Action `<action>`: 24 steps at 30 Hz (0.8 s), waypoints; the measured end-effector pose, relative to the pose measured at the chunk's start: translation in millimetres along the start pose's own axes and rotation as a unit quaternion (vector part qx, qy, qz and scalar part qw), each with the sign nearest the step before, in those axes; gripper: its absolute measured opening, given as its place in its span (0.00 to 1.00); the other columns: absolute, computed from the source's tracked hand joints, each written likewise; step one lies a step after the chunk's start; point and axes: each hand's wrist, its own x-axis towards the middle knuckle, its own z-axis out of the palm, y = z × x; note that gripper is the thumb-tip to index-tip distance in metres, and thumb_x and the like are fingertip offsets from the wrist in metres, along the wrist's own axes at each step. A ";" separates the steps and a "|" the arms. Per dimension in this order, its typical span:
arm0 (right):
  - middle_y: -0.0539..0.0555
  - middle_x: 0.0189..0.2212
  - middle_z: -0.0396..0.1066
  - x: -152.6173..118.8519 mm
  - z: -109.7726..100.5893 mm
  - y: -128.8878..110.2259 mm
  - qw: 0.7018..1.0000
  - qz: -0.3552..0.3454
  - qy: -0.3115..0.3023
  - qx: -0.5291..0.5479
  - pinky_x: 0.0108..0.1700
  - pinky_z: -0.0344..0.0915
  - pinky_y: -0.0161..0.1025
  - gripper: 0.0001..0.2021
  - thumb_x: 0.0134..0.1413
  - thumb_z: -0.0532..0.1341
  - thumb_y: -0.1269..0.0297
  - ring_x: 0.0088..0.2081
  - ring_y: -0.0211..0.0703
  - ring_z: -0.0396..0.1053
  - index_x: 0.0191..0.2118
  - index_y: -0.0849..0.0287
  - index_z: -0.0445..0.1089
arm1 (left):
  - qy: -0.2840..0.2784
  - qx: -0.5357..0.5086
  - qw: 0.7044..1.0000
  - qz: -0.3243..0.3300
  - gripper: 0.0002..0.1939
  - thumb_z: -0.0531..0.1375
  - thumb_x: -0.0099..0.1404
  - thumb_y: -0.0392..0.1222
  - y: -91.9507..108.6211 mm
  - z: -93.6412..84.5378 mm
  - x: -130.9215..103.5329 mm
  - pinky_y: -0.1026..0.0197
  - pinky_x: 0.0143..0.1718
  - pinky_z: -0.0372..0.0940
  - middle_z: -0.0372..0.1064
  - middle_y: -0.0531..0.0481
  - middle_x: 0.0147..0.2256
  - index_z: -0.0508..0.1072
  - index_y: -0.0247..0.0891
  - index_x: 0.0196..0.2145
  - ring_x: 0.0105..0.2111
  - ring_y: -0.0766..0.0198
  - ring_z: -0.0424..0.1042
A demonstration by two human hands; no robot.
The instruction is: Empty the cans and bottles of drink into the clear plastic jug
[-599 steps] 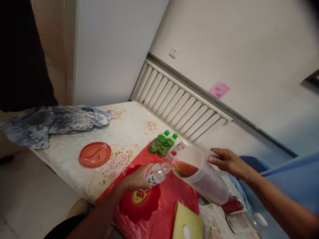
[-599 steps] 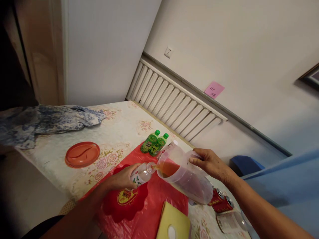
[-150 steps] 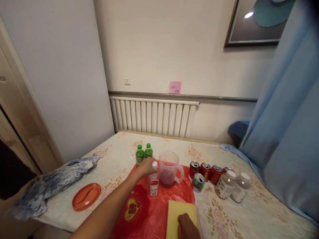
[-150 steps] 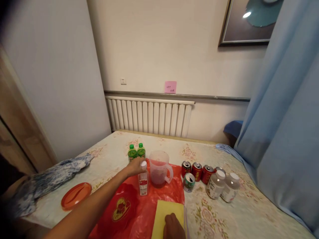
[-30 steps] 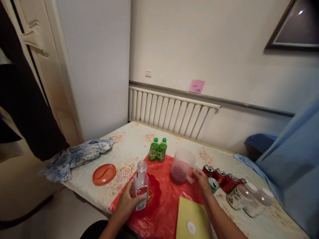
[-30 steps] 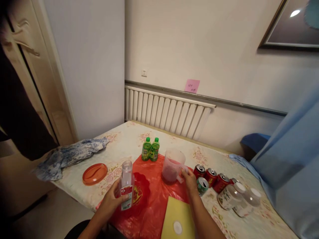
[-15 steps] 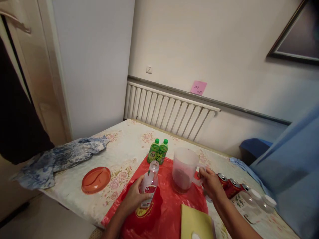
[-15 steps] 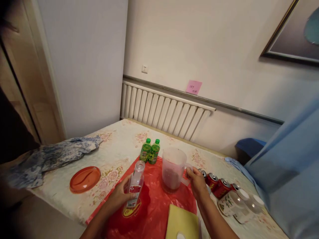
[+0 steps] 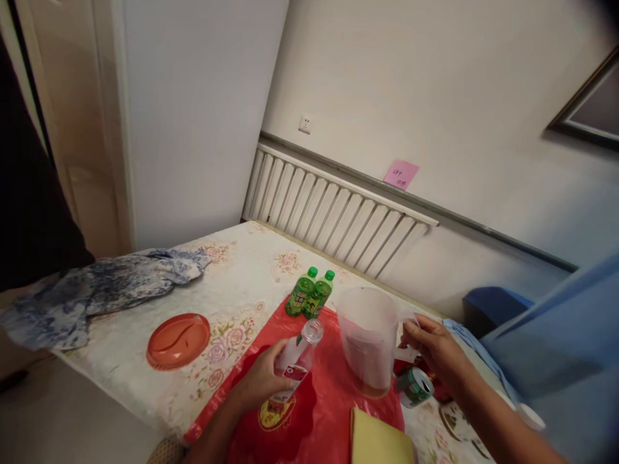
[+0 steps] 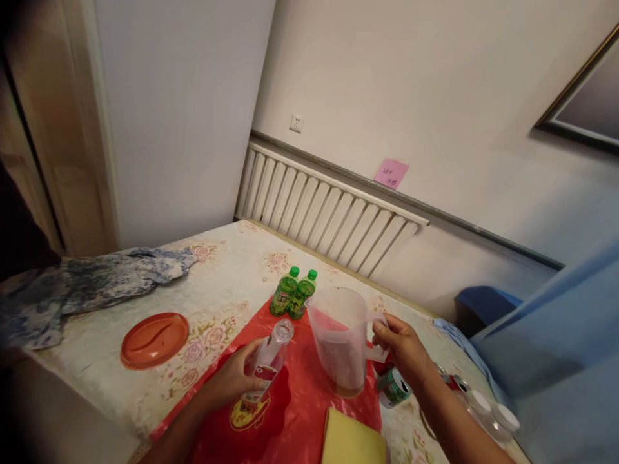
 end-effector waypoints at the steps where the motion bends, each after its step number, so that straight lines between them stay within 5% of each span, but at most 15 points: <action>1: 0.47 0.19 0.63 1.3 -2.2 -4.4 1.000 -0.013 -0.015 -0.012 0.25 0.54 0.35 0.17 0.47 0.66 0.47 0.22 0.36 0.56 0.25 0.56 0.67 | -0.005 -0.008 1.000 0.000 0.36 0.65 0.45 0.33 -1.2 -0.5 0.9 0.57 0.52 0.65 0.73 0.48 0.50 0.67 0.40 0.55 0.48 0.53 0.72; 8: 0.44 0.16 0.54 5.2 -10.5 -32.3 0.993 -0.040 -0.078 -0.078 0.24 0.46 0.34 0.20 0.49 0.65 0.45 0.20 0.33 0.49 0.25 0.59 0.67 | -0.028 -0.031 0.999 -0.006 0.39 0.65 0.44 0.32 -9.9 -1.2 4.5 0.59 0.50 0.66 0.73 0.48 0.51 0.65 0.41 0.56 0.49 0.54 0.72; 24: 0.42 0.18 0.48 14.0 -2.0 -70.3 0.970 -0.035 -0.165 -0.174 0.23 0.43 0.34 0.21 0.49 0.64 0.43 0.21 0.33 0.45 0.24 0.57 0.64 | -0.049 -0.018 0.999 0.009 0.36 0.66 0.45 0.34 -1.8 -3.7 -1.0 0.59 0.49 0.66 0.73 0.51 0.50 0.68 0.43 0.54 0.48 0.54 0.72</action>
